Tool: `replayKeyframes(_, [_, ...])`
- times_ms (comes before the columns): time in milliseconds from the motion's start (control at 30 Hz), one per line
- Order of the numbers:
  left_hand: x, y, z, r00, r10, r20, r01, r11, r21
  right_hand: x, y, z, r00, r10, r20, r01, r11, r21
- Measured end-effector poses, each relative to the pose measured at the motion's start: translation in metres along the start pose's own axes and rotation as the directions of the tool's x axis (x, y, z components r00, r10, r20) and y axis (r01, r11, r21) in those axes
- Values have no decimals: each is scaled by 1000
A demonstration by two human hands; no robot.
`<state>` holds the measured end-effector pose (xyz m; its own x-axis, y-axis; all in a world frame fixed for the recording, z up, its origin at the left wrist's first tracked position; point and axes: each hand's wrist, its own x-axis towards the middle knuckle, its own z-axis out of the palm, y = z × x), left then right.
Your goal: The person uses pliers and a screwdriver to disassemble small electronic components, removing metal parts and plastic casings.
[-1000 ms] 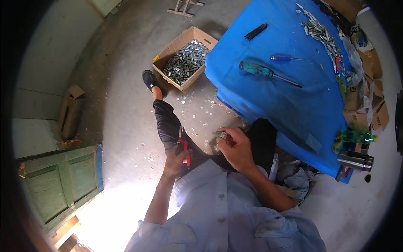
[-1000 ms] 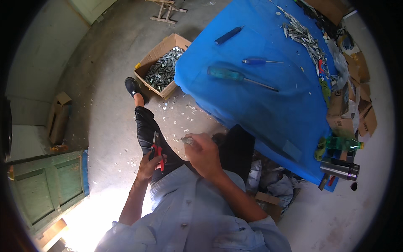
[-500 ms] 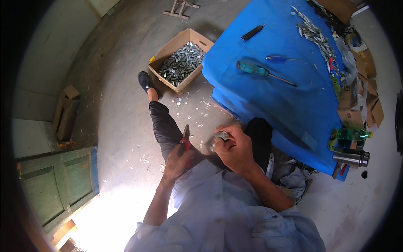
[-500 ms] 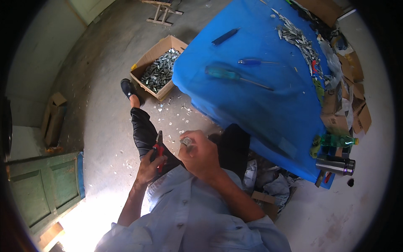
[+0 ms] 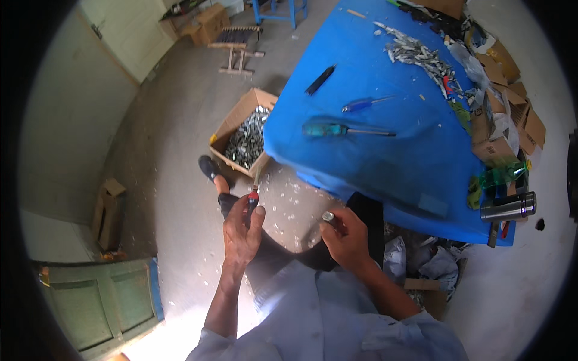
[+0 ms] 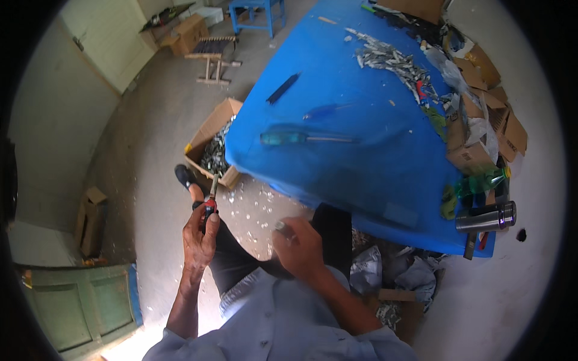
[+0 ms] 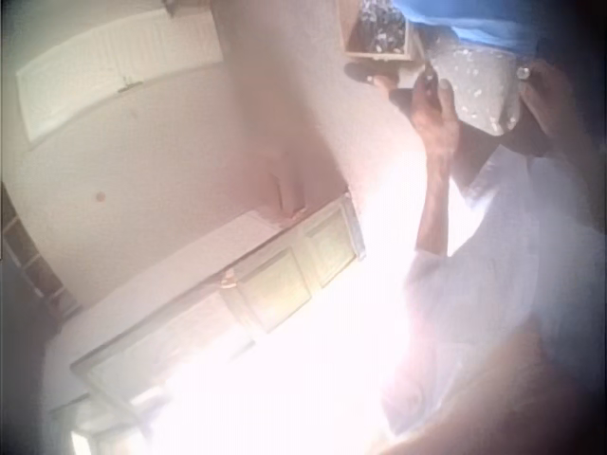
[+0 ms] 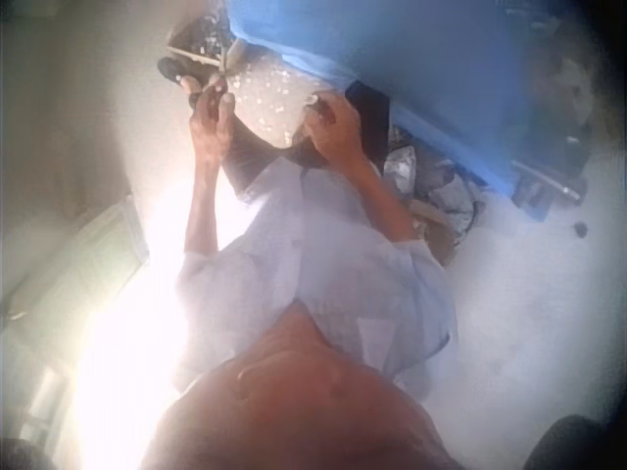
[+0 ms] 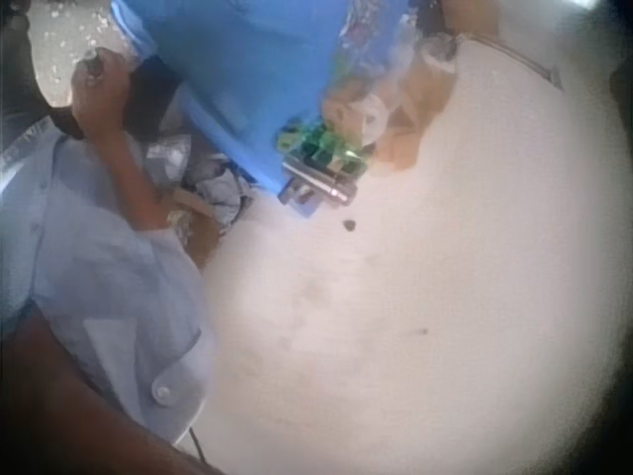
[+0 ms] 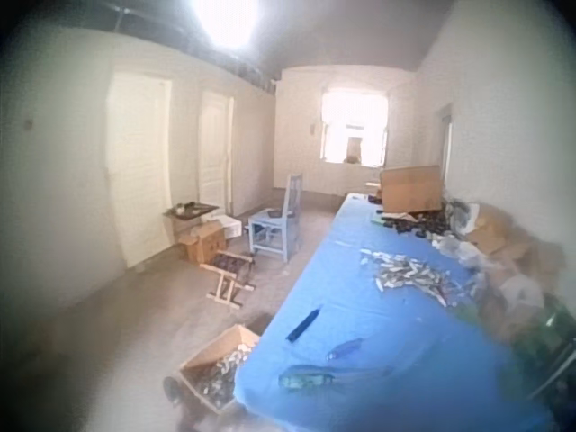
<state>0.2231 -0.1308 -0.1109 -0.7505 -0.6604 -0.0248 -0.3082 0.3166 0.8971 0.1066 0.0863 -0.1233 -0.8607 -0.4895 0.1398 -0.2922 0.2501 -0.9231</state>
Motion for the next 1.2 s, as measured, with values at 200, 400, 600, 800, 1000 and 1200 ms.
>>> replayKeyframes(200, [77, 56, 35, 934, 354, -39, -313, 870, 382, -18, 26, -32, 978, 169, -126, -149, 977, 149])
replayKeyframes(400, [149, 37, 68, 926, 375, -36, -293, 777, 557, -27, 59, -41, 971, 144, -189, -124, 985, 116])
replayKeyframes(600, [151, 49, 89, 910, 413, 45, -377, 776, 506, -33, 71, -65, 939, 194, -284, -159, 977, 144])
replayKeyframes(800, [113, 34, 64, 859, 457, -229, -368, 864, 342, -21, 72, -69, 938, 139, -317, -118, 990, 82])
replayKeyframes(1000, [43, -102, 33, 941, 272, -199, -159, 879, 449, 36, 37, -97, 936, 50, -350, -63, 998, -25])
replayKeyframes(1200, [-83, -207, 24, 998, -60, 19, 33, 745, 666, 103, 66, -90, 891, -184, -415, 40, 943, -332])
